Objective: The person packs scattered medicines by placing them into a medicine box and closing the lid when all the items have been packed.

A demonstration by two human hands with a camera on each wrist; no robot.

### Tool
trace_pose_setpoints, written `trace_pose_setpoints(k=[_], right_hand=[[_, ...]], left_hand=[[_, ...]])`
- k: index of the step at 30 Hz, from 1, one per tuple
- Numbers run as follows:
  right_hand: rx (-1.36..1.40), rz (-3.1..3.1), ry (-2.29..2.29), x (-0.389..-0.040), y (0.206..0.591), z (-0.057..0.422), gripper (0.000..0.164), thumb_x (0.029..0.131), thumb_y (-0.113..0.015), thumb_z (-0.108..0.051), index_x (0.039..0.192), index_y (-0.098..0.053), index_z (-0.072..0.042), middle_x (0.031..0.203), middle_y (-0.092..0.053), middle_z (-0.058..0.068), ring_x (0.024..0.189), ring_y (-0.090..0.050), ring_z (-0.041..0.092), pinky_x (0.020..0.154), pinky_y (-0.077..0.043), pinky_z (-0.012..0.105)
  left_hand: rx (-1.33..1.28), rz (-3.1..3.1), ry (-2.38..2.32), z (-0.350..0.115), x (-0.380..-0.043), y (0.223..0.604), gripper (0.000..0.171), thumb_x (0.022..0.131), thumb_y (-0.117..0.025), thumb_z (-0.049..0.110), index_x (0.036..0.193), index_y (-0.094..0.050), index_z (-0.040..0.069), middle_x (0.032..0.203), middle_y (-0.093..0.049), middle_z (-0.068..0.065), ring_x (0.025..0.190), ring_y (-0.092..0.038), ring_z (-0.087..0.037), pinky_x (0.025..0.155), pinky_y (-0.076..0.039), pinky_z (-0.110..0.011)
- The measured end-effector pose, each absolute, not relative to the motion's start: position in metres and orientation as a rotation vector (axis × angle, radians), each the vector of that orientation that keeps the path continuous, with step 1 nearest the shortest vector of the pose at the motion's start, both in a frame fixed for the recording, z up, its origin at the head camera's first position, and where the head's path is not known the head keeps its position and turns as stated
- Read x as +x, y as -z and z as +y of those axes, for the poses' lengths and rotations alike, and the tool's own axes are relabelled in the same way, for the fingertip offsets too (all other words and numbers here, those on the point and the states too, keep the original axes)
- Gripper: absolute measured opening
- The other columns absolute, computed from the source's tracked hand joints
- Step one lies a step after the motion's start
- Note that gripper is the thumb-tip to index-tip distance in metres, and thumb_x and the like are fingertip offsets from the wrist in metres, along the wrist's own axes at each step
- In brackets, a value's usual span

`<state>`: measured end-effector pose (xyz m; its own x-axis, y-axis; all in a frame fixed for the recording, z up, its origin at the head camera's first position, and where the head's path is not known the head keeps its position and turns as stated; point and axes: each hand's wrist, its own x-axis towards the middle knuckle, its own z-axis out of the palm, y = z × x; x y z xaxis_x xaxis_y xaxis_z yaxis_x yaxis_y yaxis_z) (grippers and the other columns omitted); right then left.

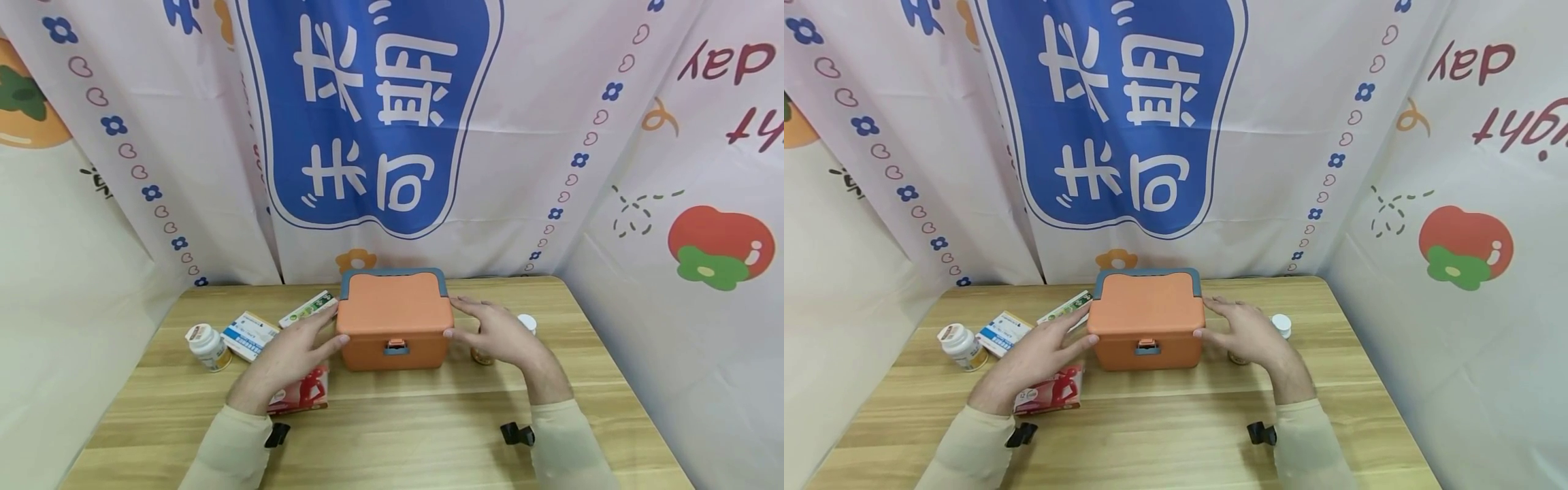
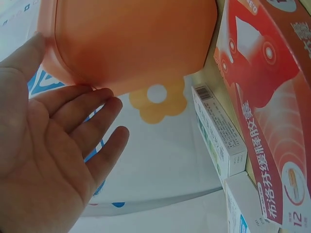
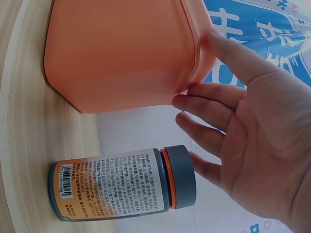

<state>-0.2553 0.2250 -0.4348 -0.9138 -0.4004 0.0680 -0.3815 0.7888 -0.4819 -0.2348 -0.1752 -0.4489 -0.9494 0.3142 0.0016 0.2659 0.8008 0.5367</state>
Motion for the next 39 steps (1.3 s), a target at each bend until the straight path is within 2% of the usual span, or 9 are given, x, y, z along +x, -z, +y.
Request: trace_pose_setpoints(k=[1, 4, 6, 8, 24, 31, 33, 36, 39], right_hand=[[-0.651, 2.933, 0.795, -0.2557, 0.4348, 0.2250, 0.080, 0.093, -0.066, -0.070, 0.158, -0.050, -0.026, 0.161, -0.054, 0.004, 0.145, -0.057, 0.030, 0.121, -0.045, 0.057], [-0.675, 2.905, 0.854, -0.2569, 0.4352, 0.2250, 0.077, 0.094, -0.070, -0.065, 0.157, -0.052, -0.024, 0.158, -0.057, 0.003, 0.086, -0.073, 0.015, 0.117, -0.051, 0.051], [-0.681, 2.888, 0.874, -0.2570, 0.4353, 0.2250, 0.076, 0.094, -0.070, -0.063, 0.156, -0.052, -0.023, 0.157, -0.058, 0.002, 0.054, -0.049, 0.006, 0.112, -0.053, 0.049], [-0.682, 2.877, 0.875, -0.2570, 0.4355, 0.2250, 0.076, 0.095, -0.068, -0.064, 0.157, -0.051, -0.023, 0.157, -0.058, 0.002, 0.044, -0.024, 0.004, 0.111, -0.054, 0.049], [-0.618, 2.873, 0.980, -0.2571, 0.4353, 0.2248, 0.074, 0.097, -0.060, -0.070, 0.159, -0.047, -0.033, 0.160, -0.056, 0.000, 0.040, -0.023, 0.004, 0.103, -0.054, 0.043], [-0.627, 2.844, 1.029, -0.2593, 0.4363, 0.2277, 0.072, 0.096, -0.066, -0.064, 0.160, -0.043, -0.040, 0.161, -0.054, -0.002, 0.037, -0.030, 0.005, 0.072, -0.055, 0.031], [-0.644, 2.854, 1.034, -0.2602, 0.4367, 0.2287, 0.070, 0.097, -0.066, -0.059, 0.160, -0.044, -0.037, 0.161, -0.054, -0.003, 0.042, -0.031, 0.008, 0.082, -0.056, 0.033], [-0.672, 2.884, 1.038, -0.2616, 0.4371, 0.2294, 0.067, 0.099, -0.066, -0.053, 0.159, -0.047, -0.032, 0.161, -0.053, -0.006, 0.071, -0.066, 0.015, 0.105, -0.057, 0.044], [-0.678, 2.913, 1.043, -0.2632, 0.4370, 0.2297, 0.062, 0.101, -0.065, -0.049, 0.158, -0.050, -0.030, 0.158, -0.057, -0.005, 0.098, -0.070, 0.020, 0.113, -0.053, 0.050]], left_hand=[[0.467, 2.898, -0.843, -0.1751, -0.2348, 0.4485, 0.085, 0.099, -0.048, 0.075, 0.168, -0.026, 0.031, 0.174, -0.032, 0.000, 0.158, -0.039, -0.037, 0.123, -0.036, -0.069], [0.475, 2.901, -0.842, -0.1744, -0.2353, 0.4475, 0.086, 0.099, -0.052, 0.073, 0.168, -0.029, 0.025, 0.173, -0.036, -0.004, 0.157, -0.040, -0.038, 0.122, -0.038, -0.068], [0.475, 2.905, -0.839, -0.1740, -0.2358, 0.4475, 0.087, 0.099, -0.053, 0.072, 0.168, -0.030, 0.023, 0.172, -0.037, -0.005, 0.156, -0.041, -0.038, 0.122, -0.038, -0.068], [0.477, 2.909, -0.835, -0.1739, -0.2361, 0.4475, 0.087, 0.099, -0.053, 0.072, 0.167, -0.031, 0.022, 0.172, -0.038, -0.005, 0.156, -0.041, -0.038, 0.122, -0.038, -0.068], [0.427, 2.838, -0.989, -0.1734, -0.2348, 0.4462, 0.086, 0.099, -0.043, 0.079, 0.169, -0.016, 0.037, 0.175, -0.031, -0.002, 0.159, -0.037, -0.037, 0.124, -0.035, -0.069], [0.492, 2.841, -1.041, -0.1756, -0.2339, 0.4457, 0.079, 0.104, -0.043, 0.071, 0.169, -0.017, 0.036, 0.175, -0.029, 0.002, 0.159, -0.037, -0.035, 0.124, -0.036, -0.067], [0.522, 2.860, -1.037, -0.1766, -0.2343, 0.4458, 0.077, 0.105, -0.043, 0.068, 0.169, -0.019, 0.033, 0.175, -0.030, 0.002, 0.158, -0.038, -0.034, 0.124, -0.037, -0.065], [0.554, 2.892, -1.030, -0.1776, -0.2351, 0.4454, 0.075, 0.106, -0.041, 0.067, 0.169, -0.020, 0.032, 0.174, -0.033, 0.003, 0.157, -0.041, -0.033, 0.124, -0.039, -0.063], [0.560, 2.919, -1.037, -0.1776, -0.2363, 0.4449, 0.074, 0.105, -0.040, 0.068, 0.169, -0.022, 0.034, 0.172, -0.035, 0.004, 0.156, -0.042, -0.032, 0.123, -0.040, -0.062]])
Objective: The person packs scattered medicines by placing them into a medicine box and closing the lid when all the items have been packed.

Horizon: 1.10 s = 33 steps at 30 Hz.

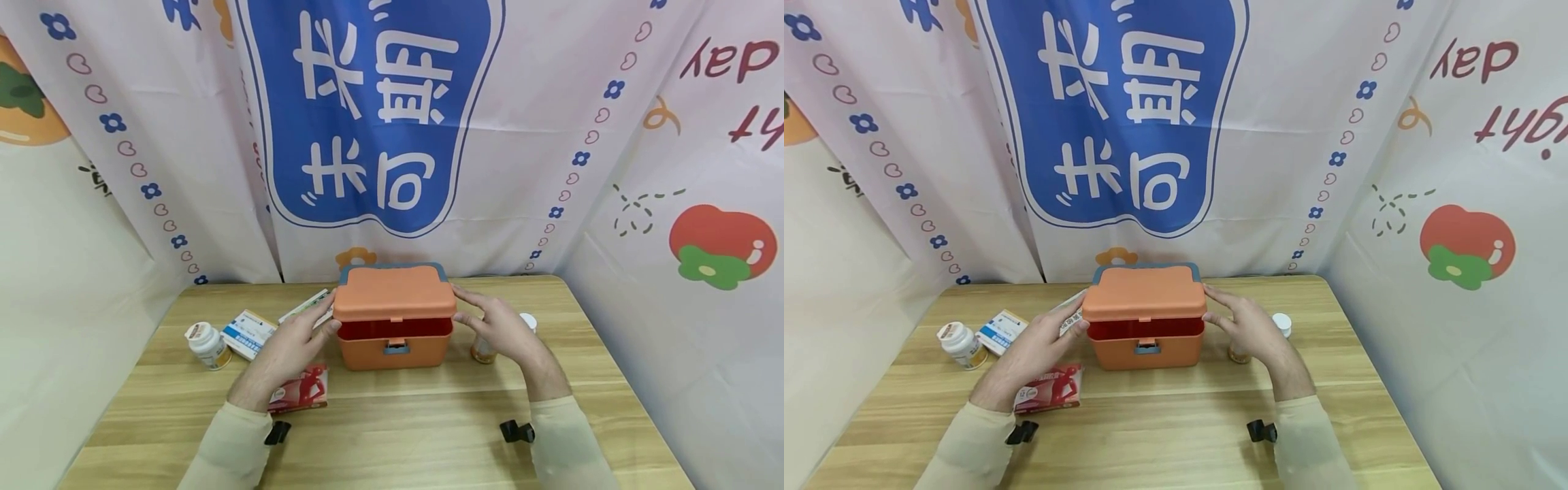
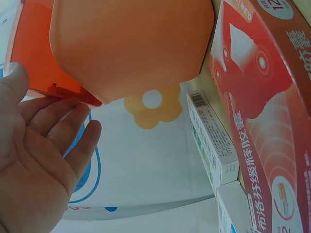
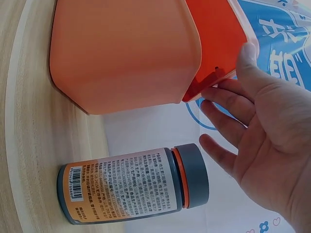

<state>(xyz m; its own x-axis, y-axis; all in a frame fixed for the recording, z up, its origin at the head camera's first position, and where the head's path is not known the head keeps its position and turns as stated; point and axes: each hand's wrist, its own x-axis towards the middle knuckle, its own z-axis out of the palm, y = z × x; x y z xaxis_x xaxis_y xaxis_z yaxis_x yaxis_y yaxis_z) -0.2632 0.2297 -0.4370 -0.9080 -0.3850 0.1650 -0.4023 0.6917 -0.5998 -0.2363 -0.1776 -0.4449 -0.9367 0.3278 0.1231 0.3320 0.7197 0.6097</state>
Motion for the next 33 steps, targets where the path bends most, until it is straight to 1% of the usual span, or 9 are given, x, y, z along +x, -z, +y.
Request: trace_pose_setpoints(k=[4, 5, 7, 8, 10, 18, 23, 28, 33], right_hand=[[0.644, -2.843, -1.024, -0.265, 0.436, 0.230, 0.058, 0.103, -0.062, -0.049, 0.156, -0.052, -0.031, 0.154, -0.062, -0.003, 0.094, -0.069, 0.021, 0.110, -0.055, 0.051], [0.646, -2.836, -1.026, -0.266, 0.436, 0.230, 0.058, 0.103, -0.062, -0.050, 0.156, -0.052, -0.030, 0.154, -0.062, -0.002, 0.099, -0.071, 0.021, 0.111, -0.055, 0.051], [0.656, -2.826, -1.031, -0.267, 0.436, 0.230, 0.058, 0.103, -0.060, -0.051, 0.156, -0.052, -0.030, 0.155, -0.061, -0.002, 0.124, -0.070, 0.023, 0.114, -0.053, 0.053], [0.661, -2.821, -1.030, -0.267, 0.436, 0.230, 0.058, 0.104, -0.059, -0.052, 0.157, -0.051, -0.030, 0.156, -0.060, -0.003, 0.135, -0.066, 0.023, 0.116, -0.051, 0.054], [0.665, -2.813, -1.036, -0.268, 0.436, 0.230, 0.058, 0.104, -0.058, -0.053, 0.157, -0.051, -0.031, 0.158, -0.058, -0.004, 0.144, -0.059, 0.024, 0.118, -0.049, 0.054], [0.640, -2.806, -1.025, -0.269, 0.433, 0.229, 0.059, 0.104, -0.053, -0.061, 0.158, -0.047, -0.038, 0.159, -0.056, -0.006, 0.148, -0.055, 0.026, 0.121, -0.046, 0.057], [0.643, -2.798, -1.034, -0.273, 0.428, 0.228, 0.058, 0.104, -0.052, -0.061, 0.158, -0.046, -0.040, 0.159, -0.056, -0.006, 0.150, -0.052, 0.024, 0.124, -0.042, 0.056], [0.656, -2.781, -1.021, -0.275, 0.425, 0.228, 0.055, 0.106, -0.055, -0.053, 0.158, -0.048, -0.035, 0.158, -0.058, -0.004, 0.150, -0.052, 0.024, 0.125, -0.041, 0.055], [0.649, -2.770, -1.018, -0.278, 0.423, 0.228, 0.051, 0.107, -0.058, -0.044, 0.157, -0.050, -0.034, 0.155, -0.061, -0.002, 0.149, -0.053, 0.025, 0.124, -0.041, 0.055]], left_hand=[[-0.527, -2.882, 1.048, -0.177, -0.239, 0.445, 0.073, 0.105, -0.040, 0.070, 0.168, -0.023, 0.036, 0.172, -0.036, 0.004, 0.158, -0.039, -0.032, 0.125, -0.037, -0.063], [-0.518, -2.879, 1.053, -0.176, -0.239, 0.445, 0.073, 0.105, -0.039, 0.070, 0.168, -0.023, 0.037, 0.172, -0.036, 0.004, 0.159, -0.039, -0.032, 0.125, -0.037, -0.063], [-0.497, -2.880, 1.065, -0.176, -0.240, 0.445, 0.072, 0.104, -0.039, 0.071, 0.167, -0.024, 0.039, 0.172, -0.035, 0.004, 0.159, -0.038, -0.033, 0.126, -0.036, -0.064], [-0.485, -2.882, 1.075, -0.176, -0.240, 0.445, 0.071, 0.104, -0.039, 0.071, 0.167, -0.024, 0.040, 0.173, -0.035, 0.004, 0.159, -0.038, -0.033, 0.126, -0.035, -0.064], [-0.465, -2.882, 1.090, -0.176, -0.241, 0.445, 0.071, 0.104, -0.039, 0.072, 0.166, -0.024, 0.042, 0.173, -0.035, 0.003, 0.159, -0.037, -0.033, 0.125, -0.035, -0.066], [-0.437, -2.869, 1.126, -0.175, -0.246, 0.443, 0.070, 0.102, -0.041, 0.074, 0.165, -0.024, 0.047, 0.173, -0.035, 0.004, 0.159, -0.039, -0.034, 0.121, -0.037, -0.070], [-0.451, -2.869, 1.111, -0.177, -0.250, 0.439, 0.070, 0.104, -0.040, 0.073, 0.165, -0.024, 0.045, 0.173, -0.035, 0.002, 0.158, -0.039, -0.035, 0.121, -0.038, -0.071], [-0.471, -2.862, 1.074, -0.178, -0.254, 0.435, 0.067, 0.105, -0.041, 0.069, 0.166, -0.027, 0.043, 0.173, -0.035, 0.003, 0.159, -0.038, -0.034, 0.121, -0.037, -0.071], [-0.484, -2.836, 1.054, -0.179, -0.257, 0.431, 0.064, 0.105, -0.043, 0.068, 0.164, -0.028, 0.047, 0.173, -0.037, 0.003, 0.158, -0.040, -0.034, 0.120, -0.037, -0.073]])
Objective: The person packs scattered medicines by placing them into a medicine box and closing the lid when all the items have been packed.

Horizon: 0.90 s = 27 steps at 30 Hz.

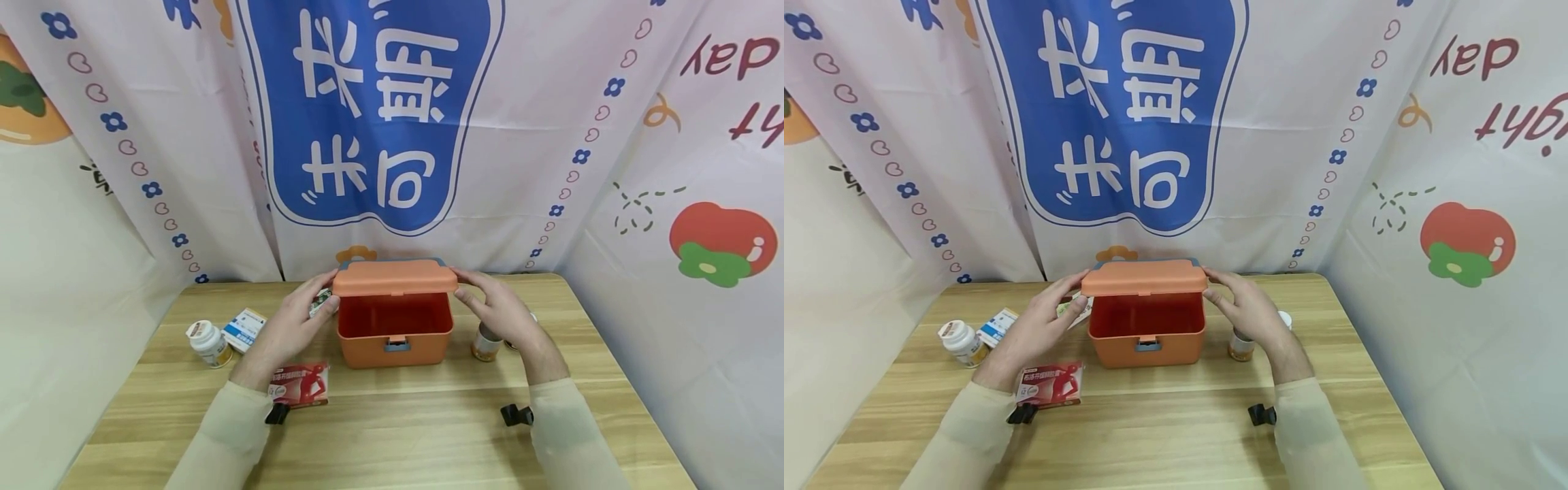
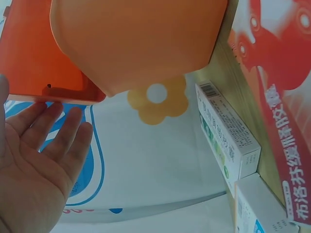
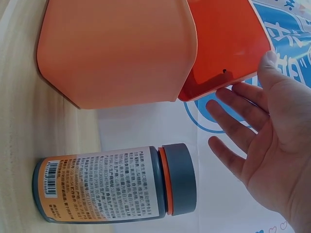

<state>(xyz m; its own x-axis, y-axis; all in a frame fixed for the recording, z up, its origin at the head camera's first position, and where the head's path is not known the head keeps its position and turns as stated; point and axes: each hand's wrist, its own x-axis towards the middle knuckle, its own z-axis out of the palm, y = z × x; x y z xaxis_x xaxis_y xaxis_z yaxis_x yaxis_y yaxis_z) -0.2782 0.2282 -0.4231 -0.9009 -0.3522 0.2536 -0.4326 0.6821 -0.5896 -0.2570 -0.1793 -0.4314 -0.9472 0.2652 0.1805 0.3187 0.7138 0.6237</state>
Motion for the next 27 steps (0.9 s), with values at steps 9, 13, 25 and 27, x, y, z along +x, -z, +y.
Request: trace_pose_setpoints(k=[9, 13, 25, 27], right_hand=[[0.652, -2.739, -1.049, -0.287, 0.419, 0.229, 0.051, 0.106, -0.056, -0.052, 0.153, -0.055, -0.034, 0.152, -0.063, -0.004, 0.143, -0.059, 0.023, 0.122, -0.046, 0.053], [0.625, -2.737, -1.101, -0.291, 0.416, 0.229, 0.051, 0.106, -0.054, -0.056, 0.151, -0.057, -0.034, 0.148, -0.066, -0.004, 0.139, -0.062, 0.023, 0.120, -0.047, 0.054], [0.625, -2.732, -1.065, -0.305, 0.406, 0.227, 0.057, 0.108, -0.050, -0.057, 0.151, -0.059, -0.020, 0.148, -0.066, 0.007, 0.136, -0.064, 0.030, 0.116, -0.050, 0.054], [0.631, -2.733, -1.056, -0.308, 0.404, 0.227, 0.059, 0.108, -0.048, -0.057, 0.151, -0.058, -0.018, 0.151, -0.064, 0.009, 0.137, -0.064, 0.032, 0.115, -0.051, 0.055]], left_hand=[[-0.520, -2.781, 1.099, -0.180, -0.266, 0.427, 0.061, 0.106, -0.046, 0.065, 0.163, -0.033, 0.045, 0.165, -0.047, 0.001, 0.145, -0.055, -0.031, 0.114, -0.049, -0.066], [-0.514, -2.754, 1.118, -0.180, -0.272, 0.427, 0.055, 0.108, -0.050, 0.056, 0.160, -0.039, 0.043, 0.162, -0.050, 0.002, 0.141, -0.059, -0.030, 0.111, -0.053, -0.062], [-0.488, -2.724, 1.137, -0.178, -0.285, 0.416, 0.063, 0.107, -0.048, 0.061, 0.158, -0.049, 0.024, 0.156, -0.057, -0.008, 0.138, -0.060, -0.031, 0.115, -0.052, -0.057], [-0.471, -2.722, 1.187, -0.178, -0.287, 0.414, 0.062, 0.107, -0.050, 0.060, 0.157, -0.050, 0.024, 0.155, -0.057, -0.007, 0.139, -0.059, -0.030, 0.116, -0.051, -0.057]])
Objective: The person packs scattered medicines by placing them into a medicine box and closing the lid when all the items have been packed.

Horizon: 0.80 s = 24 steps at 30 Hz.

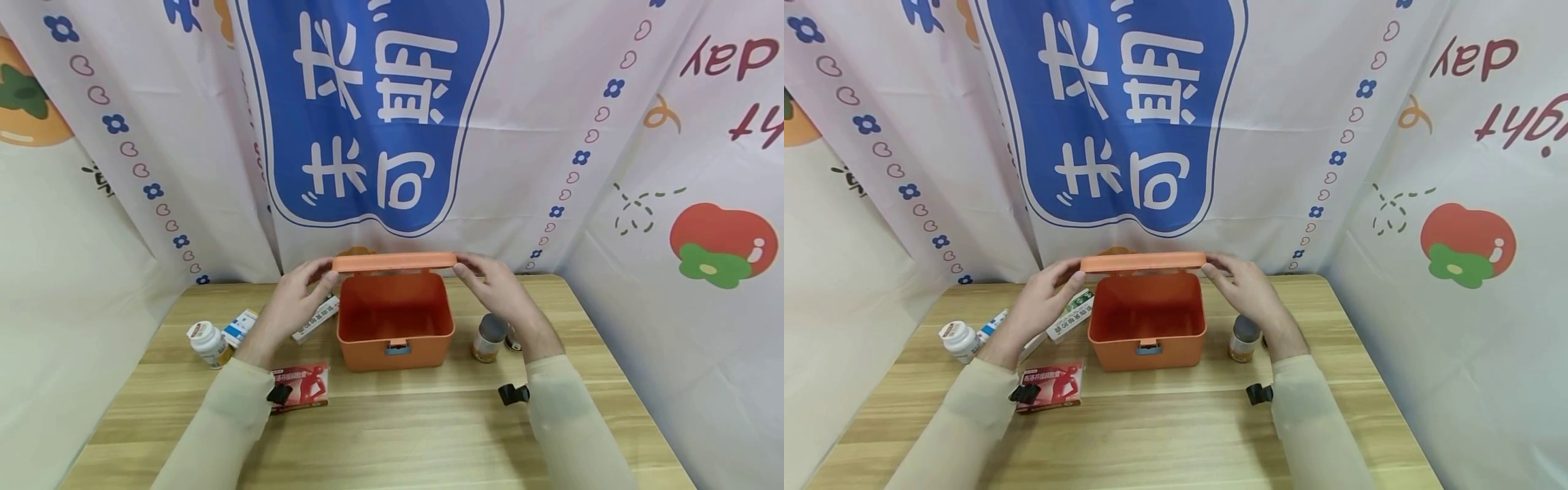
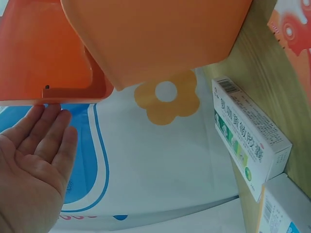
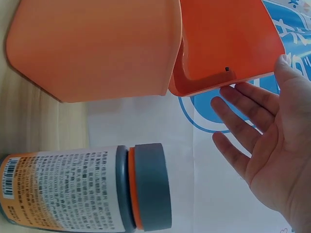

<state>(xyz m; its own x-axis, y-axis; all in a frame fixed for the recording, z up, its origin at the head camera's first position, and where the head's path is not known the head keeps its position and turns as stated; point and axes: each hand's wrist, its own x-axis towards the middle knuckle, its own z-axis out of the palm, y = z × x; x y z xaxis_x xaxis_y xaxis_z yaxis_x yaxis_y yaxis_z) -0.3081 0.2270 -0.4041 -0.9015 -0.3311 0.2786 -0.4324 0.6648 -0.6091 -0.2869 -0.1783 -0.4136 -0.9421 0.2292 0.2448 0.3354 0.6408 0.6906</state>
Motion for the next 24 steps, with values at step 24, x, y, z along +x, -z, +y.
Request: trace_pose_setpoints(k=[24], right_hand=[[0.631, -2.698, -1.142, -0.331, 0.389, 0.224, 0.058, 0.109, -0.044, -0.060, 0.139, -0.067, -0.015, 0.127, -0.076, 0.013, 0.121, -0.071, 0.032, 0.109, -0.056, 0.055]], left_hand=[[-0.452, -2.672, 1.276, -0.179, -0.309, 0.401, 0.062, 0.108, -0.042, 0.064, 0.148, -0.059, 0.019, 0.143, -0.067, -0.011, 0.128, -0.065, -0.033, 0.109, -0.054, -0.057]])
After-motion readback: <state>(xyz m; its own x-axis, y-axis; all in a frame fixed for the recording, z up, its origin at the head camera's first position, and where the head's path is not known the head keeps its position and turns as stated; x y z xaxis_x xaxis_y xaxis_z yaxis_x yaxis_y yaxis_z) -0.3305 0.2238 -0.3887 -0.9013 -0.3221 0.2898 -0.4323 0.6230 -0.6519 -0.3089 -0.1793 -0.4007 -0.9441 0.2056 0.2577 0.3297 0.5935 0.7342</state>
